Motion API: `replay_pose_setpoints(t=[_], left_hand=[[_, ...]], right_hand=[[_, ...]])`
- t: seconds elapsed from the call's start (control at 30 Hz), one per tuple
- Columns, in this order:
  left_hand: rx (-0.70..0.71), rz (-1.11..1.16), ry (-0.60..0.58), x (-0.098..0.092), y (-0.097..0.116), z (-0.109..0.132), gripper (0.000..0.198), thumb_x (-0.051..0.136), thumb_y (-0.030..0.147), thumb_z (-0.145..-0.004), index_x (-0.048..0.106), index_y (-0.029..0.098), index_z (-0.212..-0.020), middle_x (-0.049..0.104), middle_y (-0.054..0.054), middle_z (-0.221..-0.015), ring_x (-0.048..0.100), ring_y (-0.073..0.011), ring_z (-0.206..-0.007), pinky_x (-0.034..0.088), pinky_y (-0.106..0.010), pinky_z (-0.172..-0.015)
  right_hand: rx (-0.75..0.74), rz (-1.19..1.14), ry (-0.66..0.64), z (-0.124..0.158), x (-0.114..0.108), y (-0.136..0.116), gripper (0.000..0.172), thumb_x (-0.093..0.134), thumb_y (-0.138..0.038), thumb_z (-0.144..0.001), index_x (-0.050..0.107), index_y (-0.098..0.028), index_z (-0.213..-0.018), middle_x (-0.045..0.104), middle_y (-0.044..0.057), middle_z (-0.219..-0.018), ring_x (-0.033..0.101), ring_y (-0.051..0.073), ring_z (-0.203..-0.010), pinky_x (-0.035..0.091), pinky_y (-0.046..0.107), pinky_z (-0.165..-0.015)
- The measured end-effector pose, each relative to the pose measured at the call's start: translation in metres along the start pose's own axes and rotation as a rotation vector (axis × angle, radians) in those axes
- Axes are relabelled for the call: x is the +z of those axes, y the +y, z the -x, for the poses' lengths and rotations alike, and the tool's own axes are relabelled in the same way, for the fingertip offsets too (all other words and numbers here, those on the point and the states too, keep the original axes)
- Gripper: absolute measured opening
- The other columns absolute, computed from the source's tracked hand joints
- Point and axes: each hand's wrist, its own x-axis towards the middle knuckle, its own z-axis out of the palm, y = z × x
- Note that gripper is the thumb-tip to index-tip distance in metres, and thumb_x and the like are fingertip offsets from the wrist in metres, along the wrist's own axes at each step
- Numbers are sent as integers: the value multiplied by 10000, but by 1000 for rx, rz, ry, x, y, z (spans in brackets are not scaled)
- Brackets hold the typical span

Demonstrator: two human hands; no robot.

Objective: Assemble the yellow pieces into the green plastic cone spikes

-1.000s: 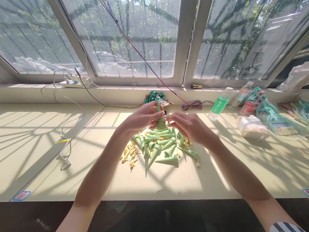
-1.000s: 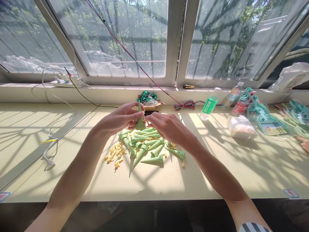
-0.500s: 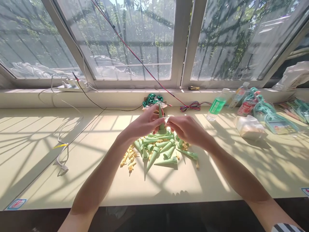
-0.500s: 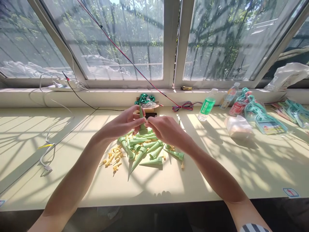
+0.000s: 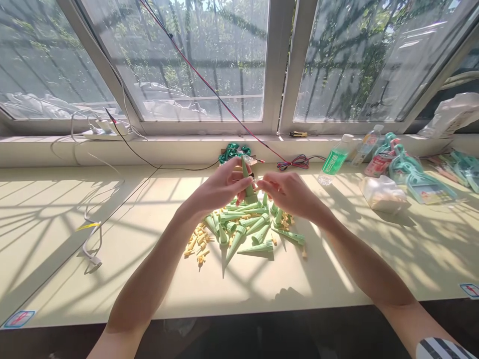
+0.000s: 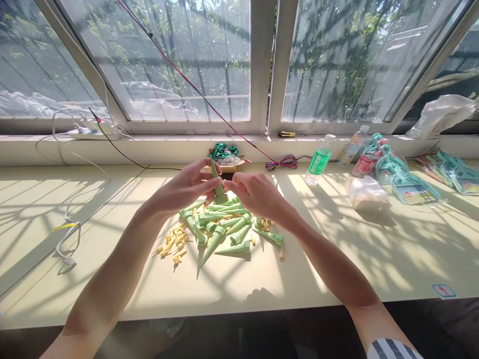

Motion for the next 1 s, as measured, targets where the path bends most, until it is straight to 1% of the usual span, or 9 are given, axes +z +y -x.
replay_pose_setpoints(t=[0.2, 0.3, 0.4, 0.47, 0.57, 0.67, 0.77, 0.87, 1.0], left_hand=[[11, -31, 25, 5, 1, 0, 158, 578, 254, -905, 463, 181, -986, 580, 18, -652, 553, -84, -503, 408, -178, -439], [47, -92, 40, 8, 0, 0, 144, 567, 243, -906, 450, 186, -967, 572, 26, -654, 558, -82, -494, 429, -180, -442], [82, -180, 47, 10, 0, 1, 140, 553, 253, -911, 436, 193, -958, 575, 25, -680, 566, -82, -494, 443, -185, -447], [107, -232, 45, 11, 0, 2, 130, 537, 263, -919, 429, 196, -951, 576, 23, -690, 572, -83, -506, 444, -182, -454], [124, -294, 44, 13, 1, 5, 124, 525, 267, -922, 426, 198, -950, 599, 8, -745, 592, -86, -543, 458, -184, -477], [139, -326, 36, 17, 4, 8, 124, 520, 261, -919, 415, 199, -945, 633, -18, -840, 617, -95, -595, 482, -193, -505], [149, -341, 38, 20, 6, 9, 131, 516, 273, -923, 410, 199, -935, 638, -21, -853, 619, -98, -598, 489, -199, -510], [136, -304, 33, 18, 5, 7, 173, 545, 315, -917, 422, 195, -939, 634, -23, -845, 623, -102, -583, 499, -208, -504], [120, -229, 12, 13, 1, 3, 202, 572, 343, -911, 447, 190, -955, 627, -12, -777, 623, -103, -566, 530, -226, -529]], right_hand=[[-1, -7, 24, 0, -1, -4, 420, 454, -376, -986, 471, -173, -619, 383, -59, -507, 315, 74, -490, 208, 240, -530], [10, -6, 32, 0, 0, -4, 408, 470, -352, -974, 440, -178, -607, 353, -63, -501, 291, 76, -489, 201, 240, -523], [22, -9, 32, 0, 2, -4, 400, 459, -338, -970, 421, -180, -604, 377, -56, -504, 298, 78, -492, 206, 242, -524], [34, -25, 21, -1, 3, -3, 399, 437, -326, -973, 422, -180, -603, 413, -47, -510, 340, 81, -500, 219, 242, -531], [48, -94, -30, -3, 5, 0, 415, 413, -321, -974, 441, -177, -586, 450, -35, -510, 399, 85, -509, 242, 238, -538], [73, -175, -86, -5, 5, 3, 430, 408, -318, -962, 461, -172, -561, 438, -42, -474, 396, 78, -472, 253, 235, -527], [94, -218, -112, -6, 5, 4, 427, 410, -304, -945, 469, -170, -544, 413, -51, -442, 386, 74, -442, 253, 234, -515], [103, -187, -78, -6, 4, 2, 418, 425, -299, -939, 474, -169, -545, 418, -52, -446, 382, 74, -438, 241, 236, -509], [104, -114, -25, -6, 2, 0, 380, 478, -318, -942, 515, -164, -596, 475, -38, -492, 427, 84, -479, 261, 232, -527]])
